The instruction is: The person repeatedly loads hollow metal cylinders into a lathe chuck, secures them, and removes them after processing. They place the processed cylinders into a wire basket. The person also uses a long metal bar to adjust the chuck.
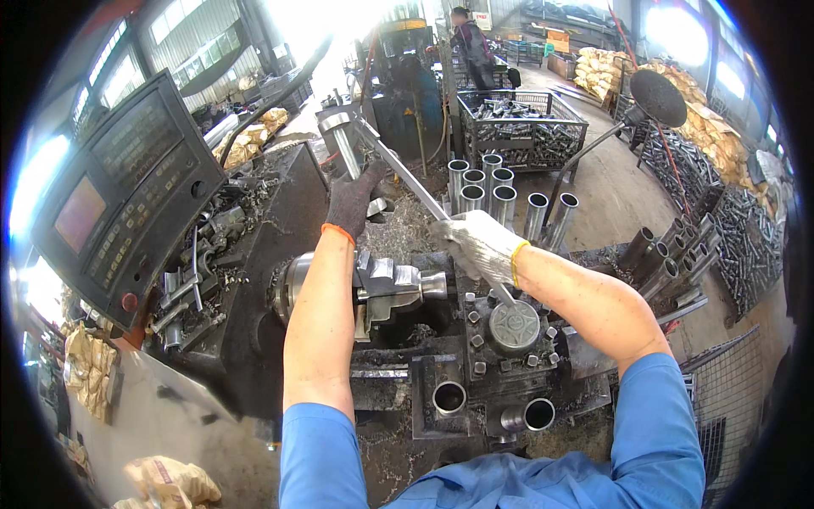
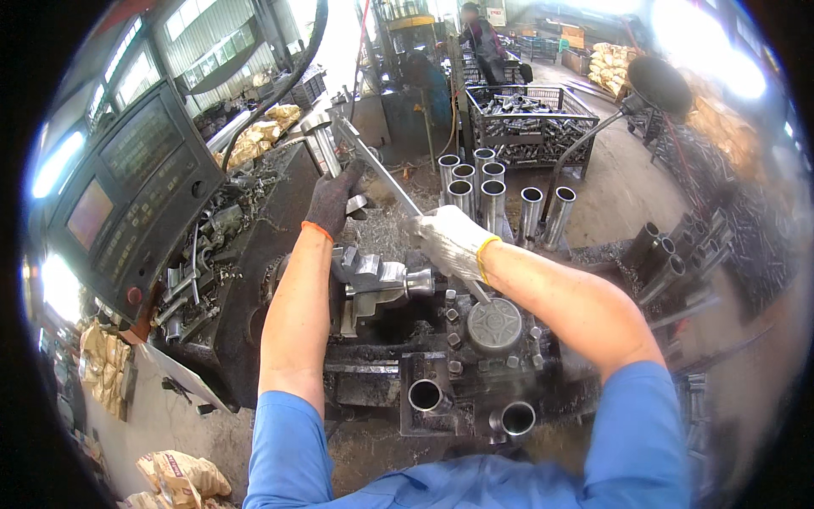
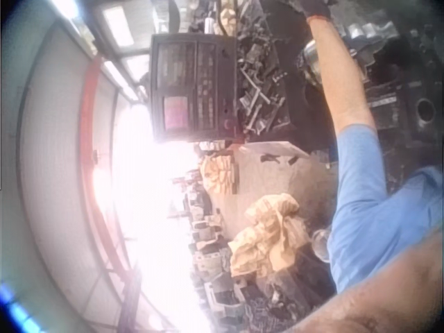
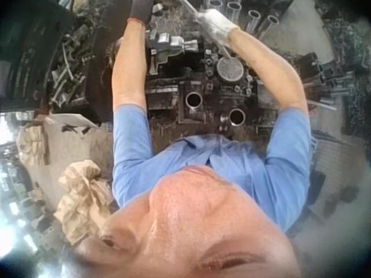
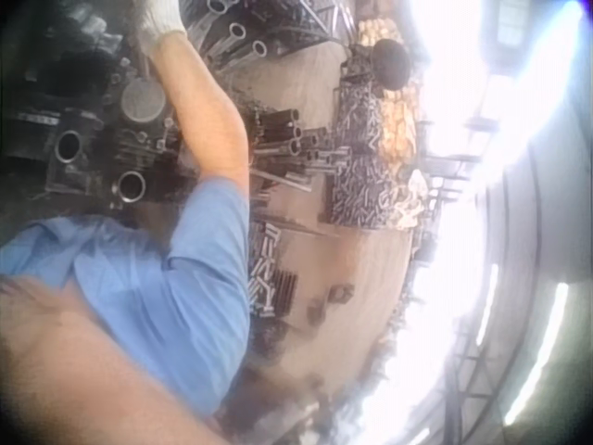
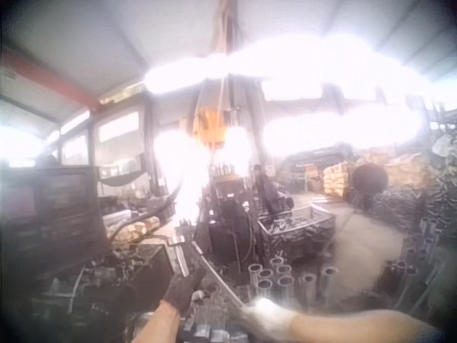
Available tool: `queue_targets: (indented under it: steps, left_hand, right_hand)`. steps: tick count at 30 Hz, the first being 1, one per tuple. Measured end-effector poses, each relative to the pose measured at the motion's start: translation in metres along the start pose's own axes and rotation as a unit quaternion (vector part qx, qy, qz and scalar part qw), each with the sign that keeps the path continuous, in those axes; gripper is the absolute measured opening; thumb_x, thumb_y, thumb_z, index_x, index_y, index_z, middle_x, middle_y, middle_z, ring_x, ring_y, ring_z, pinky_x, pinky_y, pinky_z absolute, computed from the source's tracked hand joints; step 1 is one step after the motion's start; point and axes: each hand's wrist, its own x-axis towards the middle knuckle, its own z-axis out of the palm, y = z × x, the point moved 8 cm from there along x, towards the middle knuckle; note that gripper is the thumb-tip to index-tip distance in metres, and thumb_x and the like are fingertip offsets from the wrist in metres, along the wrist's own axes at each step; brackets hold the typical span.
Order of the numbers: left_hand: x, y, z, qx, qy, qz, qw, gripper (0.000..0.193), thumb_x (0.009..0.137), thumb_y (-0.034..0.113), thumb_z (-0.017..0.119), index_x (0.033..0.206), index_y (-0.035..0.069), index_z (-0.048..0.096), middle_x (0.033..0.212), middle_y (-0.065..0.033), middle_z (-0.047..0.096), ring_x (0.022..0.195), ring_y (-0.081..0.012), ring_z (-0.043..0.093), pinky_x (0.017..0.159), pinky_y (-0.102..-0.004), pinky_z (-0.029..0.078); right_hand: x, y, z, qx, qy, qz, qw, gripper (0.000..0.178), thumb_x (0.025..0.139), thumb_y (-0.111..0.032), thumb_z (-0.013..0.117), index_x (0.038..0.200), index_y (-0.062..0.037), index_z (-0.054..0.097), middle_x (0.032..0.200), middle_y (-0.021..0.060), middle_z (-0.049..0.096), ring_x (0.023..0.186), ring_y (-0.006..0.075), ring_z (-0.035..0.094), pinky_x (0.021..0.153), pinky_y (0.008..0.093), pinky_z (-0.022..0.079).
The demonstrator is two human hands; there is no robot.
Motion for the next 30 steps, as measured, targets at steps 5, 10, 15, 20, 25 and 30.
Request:
queue_targets:
  steps: [5,10,15,20,25,30]
  left_hand:
    - [-0.007,-0.015,0.014,-0.025,0.0,-0.028,0.999,0.043,0.093,0.037,0.078,0.109,-0.002,0.068,0.08,-0.0136,0.073,0.054,-0.0225,0.07,0.038,-0.0349,0.052]
    - [-0.003,-0.01,-0.044,-0.028,0.18,-0.024,0.983,0.037,0.095,0.035,0.077,0.095,0.0,0.067,0.071,-0.0117,0.068,0.051,-0.0232,0.068,0.037,-0.0356,0.052]
    - [0.018,-0.01,-0.089,-0.147,0.195,-0.023,0.97,0.037,0.098,0.035,0.072,0.1,-0.002,0.066,0.077,-0.0125,0.068,0.057,-0.0257,0.072,0.039,-0.0352,0.055]
    - [0.053,-0.022,-0.066,0.021,0.142,0.018,0.99,0.021,0.1,0.03,0.067,0.097,0.01,0.07,0.076,-0.004,0.068,0.057,-0.0221,0.071,0.039,-0.0364,0.052]
    - [0.071,-0.001,-0.053,-0.045,0.143,-0.026,0.988,0.021,0.103,0.027,0.06,0.098,0.01,0.071,0.08,-0.0038,0.073,0.06,-0.0211,0.071,0.038,-0.0324,0.05]
    - [0.061,0.117,0.014,0.365,-0.01,0.261,0.894,0.026,0.1,0.014,0.063,0.122,0.004,0.072,0.09,-0.014,0.074,0.079,-0.0256,0.075,0.062,-0.0358,0.061]
  right_hand:
    - [0.014,-0.017,0.004,-0.053,0.019,-0.02,0.998,0.032,0.104,-0.035,0.066,0.101,-0.0031,0.069,0.057,-0.0021,0.047,0.044,0.0127,0.04,0.043,0.0329,0.036]
    - [-0.027,-0.018,-0.025,0.064,0.067,0.025,0.995,0.03,0.107,-0.032,0.062,0.098,-0.0049,0.07,0.058,-0.0042,0.049,0.042,0.0116,0.038,0.039,0.0317,0.03]
    - [-0.127,0.025,-0.043,-0.153,-0.03,0.164,0.974,0.031,0.11,-0.028,0.058,0.123,-0.0003,0.067,0.085,-0.0005,0.065,0.06,0.0047,0.054,0.046,0.0219,0.045]
    - [-0.17,0.027,-0.046,0.054,-0.049,0.095,0.993,0.034,0.108,-0.038,0.063,0.107,-0.0036,0.066,0.07,-0.0062,0.057,0.056,0.0042,0.054,0.046,0.0232,0.041]
    - [-0.192,0.042,-0.076,-0.202,-0.016,0.176,0.963,0.042,0.107,-0.037,0.061,0.118,0.0028,0.07,0.085,0.0058,0.068,0.072,0.0133,0.063,0.065,0.0314,0.054]
    - [-0.155,0.017,-0.074,-0.476,-0.067,-0.014,0.877,0.045,0.103,-0.037,0.059,0.118,0.0043,0.069,0.09,0.0194,0.072,0.08,0.0318,0.068,0.077,0.0436,0.053]
